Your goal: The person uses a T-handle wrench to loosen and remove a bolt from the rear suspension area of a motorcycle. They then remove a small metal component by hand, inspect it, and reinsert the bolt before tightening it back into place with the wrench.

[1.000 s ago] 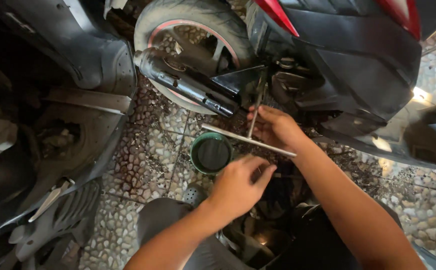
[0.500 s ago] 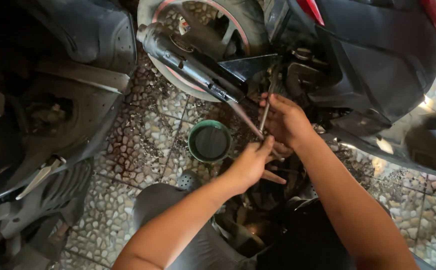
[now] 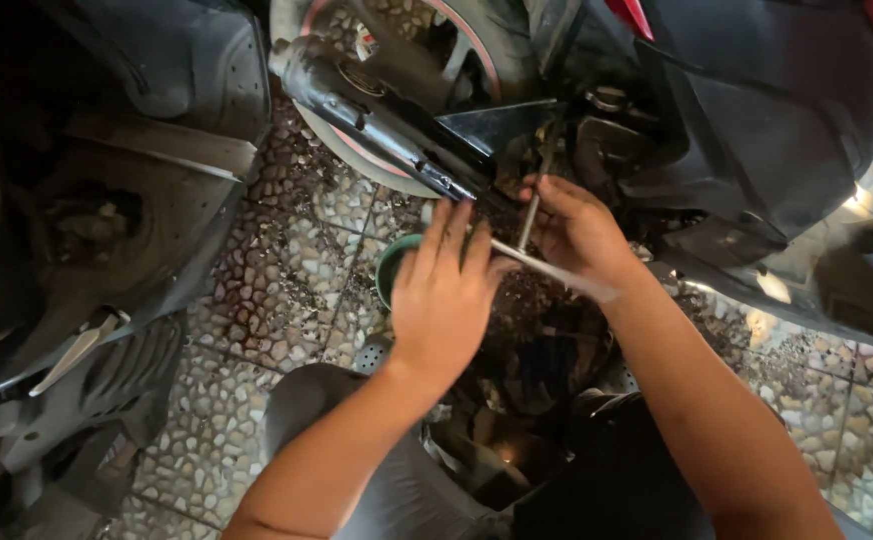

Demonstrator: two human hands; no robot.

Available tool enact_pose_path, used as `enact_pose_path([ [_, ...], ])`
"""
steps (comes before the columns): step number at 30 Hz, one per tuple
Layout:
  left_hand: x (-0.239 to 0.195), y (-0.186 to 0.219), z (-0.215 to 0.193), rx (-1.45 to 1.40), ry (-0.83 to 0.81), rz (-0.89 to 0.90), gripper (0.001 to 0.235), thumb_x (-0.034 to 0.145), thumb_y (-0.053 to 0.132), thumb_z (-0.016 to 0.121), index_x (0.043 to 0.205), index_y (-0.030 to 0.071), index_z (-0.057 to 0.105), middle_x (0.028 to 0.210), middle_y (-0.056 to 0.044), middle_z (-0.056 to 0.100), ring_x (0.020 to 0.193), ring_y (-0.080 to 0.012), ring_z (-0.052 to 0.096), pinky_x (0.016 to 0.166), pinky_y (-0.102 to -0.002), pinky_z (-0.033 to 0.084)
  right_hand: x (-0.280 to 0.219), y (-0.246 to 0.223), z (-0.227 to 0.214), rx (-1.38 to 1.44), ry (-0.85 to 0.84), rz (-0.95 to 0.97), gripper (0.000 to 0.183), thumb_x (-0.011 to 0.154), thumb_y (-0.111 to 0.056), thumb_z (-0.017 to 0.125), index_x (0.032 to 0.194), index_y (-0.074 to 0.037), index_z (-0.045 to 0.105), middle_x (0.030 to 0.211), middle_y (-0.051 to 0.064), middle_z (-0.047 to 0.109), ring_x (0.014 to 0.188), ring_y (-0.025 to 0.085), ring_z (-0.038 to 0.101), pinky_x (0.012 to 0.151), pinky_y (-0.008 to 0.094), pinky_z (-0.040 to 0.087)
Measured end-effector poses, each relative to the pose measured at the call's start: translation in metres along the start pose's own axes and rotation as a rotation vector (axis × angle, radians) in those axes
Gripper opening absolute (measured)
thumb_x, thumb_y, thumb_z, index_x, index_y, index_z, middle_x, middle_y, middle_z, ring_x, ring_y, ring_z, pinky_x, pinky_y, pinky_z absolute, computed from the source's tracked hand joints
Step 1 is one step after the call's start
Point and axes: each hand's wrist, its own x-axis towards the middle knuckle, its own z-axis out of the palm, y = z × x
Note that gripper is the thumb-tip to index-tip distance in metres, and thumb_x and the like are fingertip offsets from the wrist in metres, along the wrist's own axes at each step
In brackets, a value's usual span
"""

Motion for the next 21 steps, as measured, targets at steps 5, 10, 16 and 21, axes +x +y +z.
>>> enact_pose_path([
  [5,-0.018,0.019,0.032,-0.591,-0.839,-0.665,0.046,0.109,0.044,0.051,0.103,0.001,0.067,0.087,-0.020,0.070,0.081,-0.0328,0.077,0.064,-0.041,0.057,0.012,0.006,-0.028,0.002,0.056,0.011,0.018,0.101,-0.025,0.067,0.109,-0.009,0.069,0.091,-0.002,0.068,0.078,0.010,0.058,0.073,0.027,0.048],
  [10,-0.031,0.029,0.011,-0.738,-0.740,-0.422,0.032,0.108,0.033,0.055,0.106,0.005,0.069,0.086,-0.016,0.072,0.077,-0.0326,0.076,0.073,-0.043,0.056,0.013,-0.002,-0.041,0.073,-0.018,0.005,0.019,0.103,-0.028,0.067,0.103,-0.009,0.069,0.085,-0.004,0.065,0.070,0.007,0.052,0.066,0.021,0.044],
  [16,-0.017,0.018,-0.010,-0.162,-0.137,0.302,0.033,0.094,0.016,0.068,0.128,0.017,0.067,0.136,-0.003,0.067,0.119,-0.0209,0.066,0.101,-0.054,0.043,0.000,-0.002,-0.016,0.028,-0.022,-0.007,0.021,0.103,-0.026,0.064,0.104,-0.007,0.071,0.083,-0.003,0.064,0.067,0.006,0.050,0.063,0.021,0.042],
  [21,-0.017,0.007,0.009,0.146,-0.146,0.034,0.051,0.085,0.019,0.070,0.135,0.029,0.072,0.150,0.002,0.055,0.120,-0.0226,0.054,0.092,-0.049,0.033,0.009,0.004,-0.019,0.005,0.001,0.008,0.019,0.103,-0.023,0.062,0.109,-0.005,0.068,0.087,-0.001,0.066,0.069,0.008,0.052,0.067,0.022,0.045],
])
